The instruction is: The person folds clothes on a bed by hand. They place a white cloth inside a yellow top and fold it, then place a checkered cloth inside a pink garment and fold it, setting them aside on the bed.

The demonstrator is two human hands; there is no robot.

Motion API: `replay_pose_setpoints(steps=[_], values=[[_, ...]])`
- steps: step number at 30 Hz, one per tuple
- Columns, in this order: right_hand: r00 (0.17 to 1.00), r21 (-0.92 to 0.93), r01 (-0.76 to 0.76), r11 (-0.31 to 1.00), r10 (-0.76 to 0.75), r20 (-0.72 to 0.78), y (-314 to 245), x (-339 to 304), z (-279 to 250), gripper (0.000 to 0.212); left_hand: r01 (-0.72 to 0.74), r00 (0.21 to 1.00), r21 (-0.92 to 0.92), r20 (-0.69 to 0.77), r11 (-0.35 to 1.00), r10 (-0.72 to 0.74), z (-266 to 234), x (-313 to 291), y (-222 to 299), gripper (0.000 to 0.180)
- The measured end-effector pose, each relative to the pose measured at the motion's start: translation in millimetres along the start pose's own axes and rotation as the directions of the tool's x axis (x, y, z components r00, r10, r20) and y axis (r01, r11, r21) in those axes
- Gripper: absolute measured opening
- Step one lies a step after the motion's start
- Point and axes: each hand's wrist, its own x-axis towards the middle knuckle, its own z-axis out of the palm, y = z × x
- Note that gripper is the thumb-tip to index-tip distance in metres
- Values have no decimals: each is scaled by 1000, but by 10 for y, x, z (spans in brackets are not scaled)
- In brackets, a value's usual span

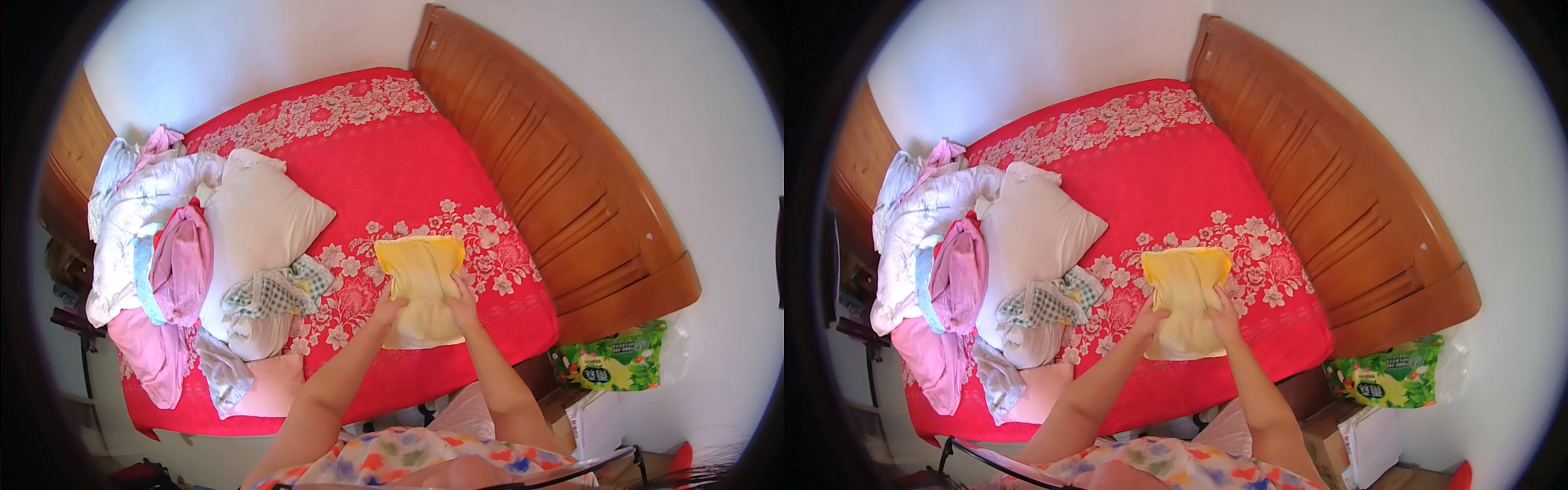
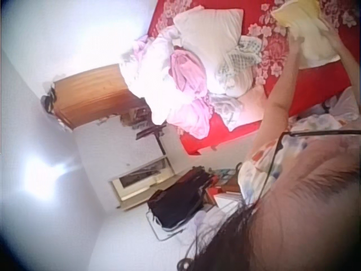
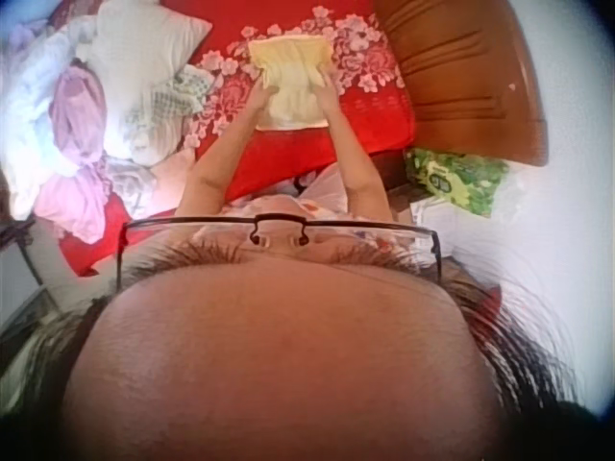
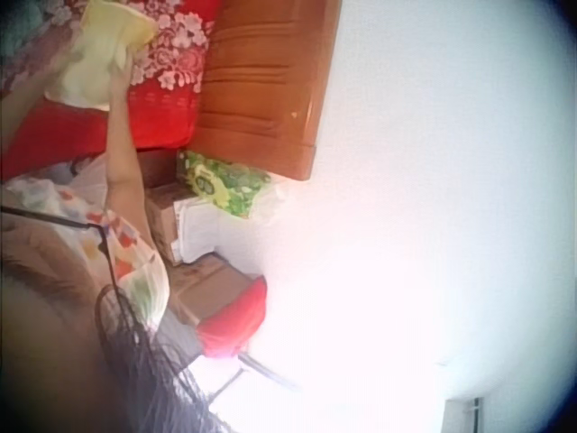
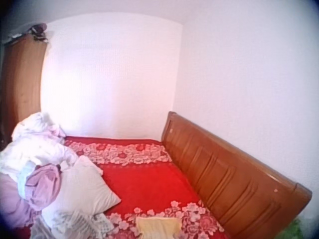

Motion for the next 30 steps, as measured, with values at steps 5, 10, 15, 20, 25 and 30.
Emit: replay_pose_setpoints(steps=[5, 10, 15, 20, 25, 30], values=[[992, 96, -126, 987, 123, 31, -519, 368, -610, 66, 134, 988, -13, -73, 991, -134, 762, 194, 462, 74], [986, 107, -139, 984, 128, 109, -902, 970, -1116, 66, 152, 983, 47, -112, 987, -146, 1441, 475, 951, 76], [994, -49, 19, 999, -14, 112, -1195, 1520, -1339, 67, 178, 966, 3, -191, 984, -175, 1827, 783, 1227, 77], [988, -37, -19, 999, 25, 151, -1091, 1977, -1328, 64, 107, 976, -17, -191, 994, -109, 1681, 1349, 884, 79], [986, -16, -53, 998, 55, 159, -663, 2457, -1183, 62, 163, 957, -29, -237, 986, -165, 1452, 1953, 583, 73], [989, -139, 97, 986, -80, 122, -385, 3101, -1115, 60, 154, 960, 37, -243, 987, -140, 1384, 2653, 498, 74]])
